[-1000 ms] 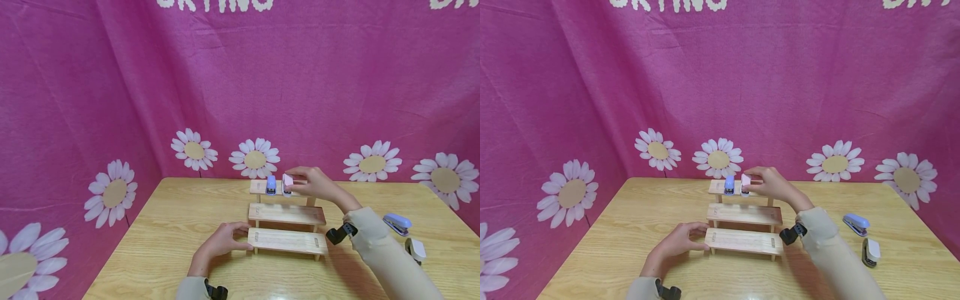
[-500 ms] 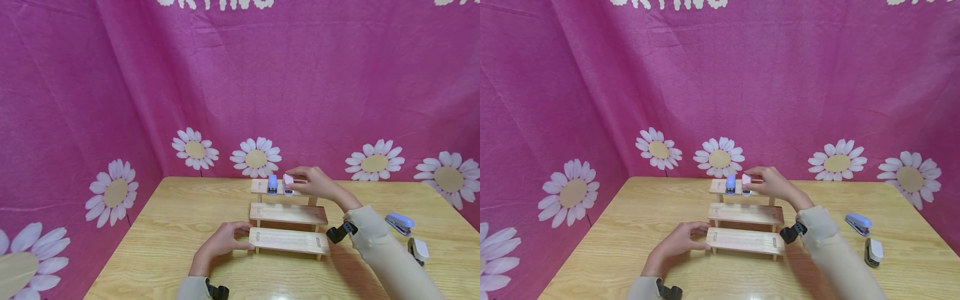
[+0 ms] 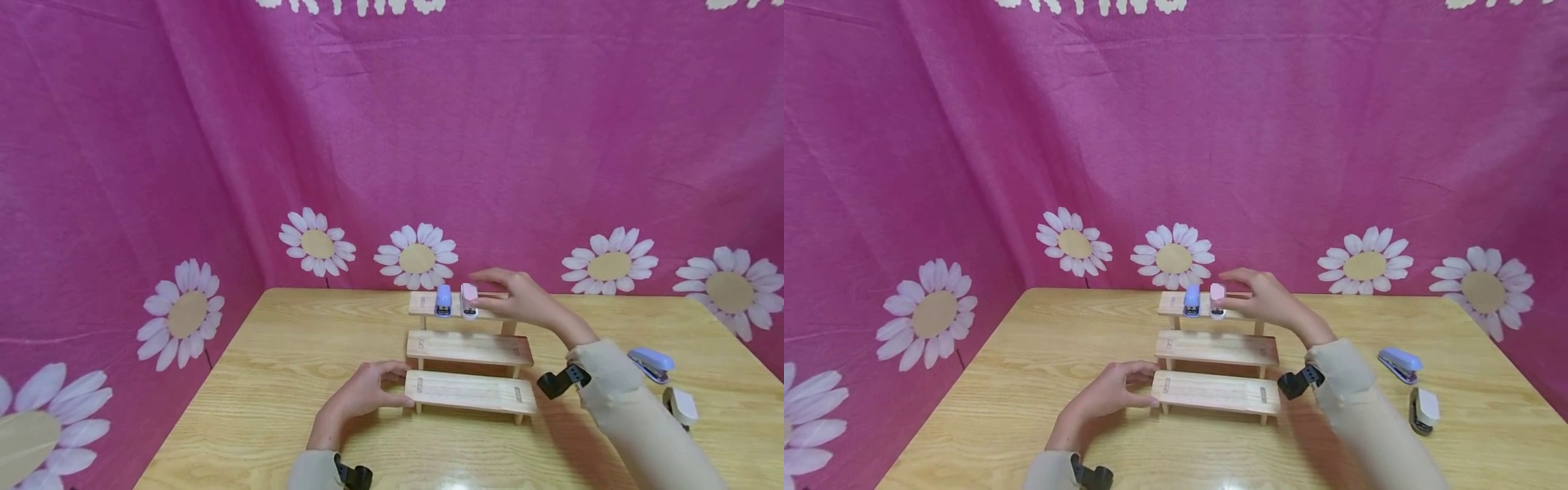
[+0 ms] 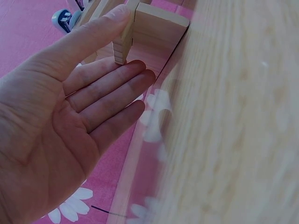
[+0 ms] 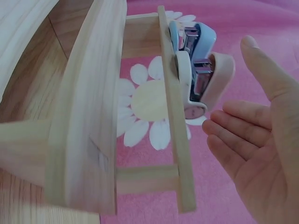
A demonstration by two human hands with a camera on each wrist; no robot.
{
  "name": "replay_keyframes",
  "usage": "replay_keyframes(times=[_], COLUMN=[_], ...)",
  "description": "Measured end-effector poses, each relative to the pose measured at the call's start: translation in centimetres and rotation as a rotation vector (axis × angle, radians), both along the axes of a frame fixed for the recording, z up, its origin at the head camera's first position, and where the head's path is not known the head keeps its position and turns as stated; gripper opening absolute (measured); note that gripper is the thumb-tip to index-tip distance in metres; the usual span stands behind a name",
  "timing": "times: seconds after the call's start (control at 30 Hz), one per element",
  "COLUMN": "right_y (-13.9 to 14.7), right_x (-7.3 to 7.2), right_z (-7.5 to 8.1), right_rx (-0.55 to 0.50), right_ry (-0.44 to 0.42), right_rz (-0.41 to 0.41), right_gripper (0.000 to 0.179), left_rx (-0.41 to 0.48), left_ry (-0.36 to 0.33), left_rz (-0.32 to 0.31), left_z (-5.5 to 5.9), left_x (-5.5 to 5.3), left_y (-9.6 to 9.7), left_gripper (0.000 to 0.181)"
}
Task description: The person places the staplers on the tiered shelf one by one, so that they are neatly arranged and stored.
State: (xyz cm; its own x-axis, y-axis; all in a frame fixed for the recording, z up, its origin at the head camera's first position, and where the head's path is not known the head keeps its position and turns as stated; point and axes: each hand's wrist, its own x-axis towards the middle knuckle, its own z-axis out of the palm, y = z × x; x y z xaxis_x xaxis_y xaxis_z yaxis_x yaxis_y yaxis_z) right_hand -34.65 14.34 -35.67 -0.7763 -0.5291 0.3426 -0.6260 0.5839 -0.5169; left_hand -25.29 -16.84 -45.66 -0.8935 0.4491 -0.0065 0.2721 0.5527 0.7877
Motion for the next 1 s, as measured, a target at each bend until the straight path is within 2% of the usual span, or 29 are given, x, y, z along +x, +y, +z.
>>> replay_keyframes(times=[0.17, 0.37, 0.67, 1.0], right_y=[1.6, 3.7, 7.2, 11.4], right_x=[0.8, 2.5, 5.4, 8.3], right_z=[0.0, 0.0, 0.0, -1.8], right_rx=[-0.010, -0.009, -0.003, -0.024], right_ry=[0.003, -0.015, 0.030, 0.018], right_rz=[-0.018, -0.036, -0.092, -0.082], right_gripper=[0.054, 0.052, 0.048, 0.045], left_rx=[-0.002, -0.010, -0.019, -0.007], left_ry=[-0.007, -0.013, 0.011, 0.021], left_rz=[0.001, 0.003, -0.004, -0.013], left_z=[-0.1, 0.1, 0.0, 0.0], left_x=[-0.1, -0.1, 0.0, 0.1], left_y=[0.0, 0.0, -0.1, -0.1], left_gripper=[0.054, 0.055, 0.058, 0.059])
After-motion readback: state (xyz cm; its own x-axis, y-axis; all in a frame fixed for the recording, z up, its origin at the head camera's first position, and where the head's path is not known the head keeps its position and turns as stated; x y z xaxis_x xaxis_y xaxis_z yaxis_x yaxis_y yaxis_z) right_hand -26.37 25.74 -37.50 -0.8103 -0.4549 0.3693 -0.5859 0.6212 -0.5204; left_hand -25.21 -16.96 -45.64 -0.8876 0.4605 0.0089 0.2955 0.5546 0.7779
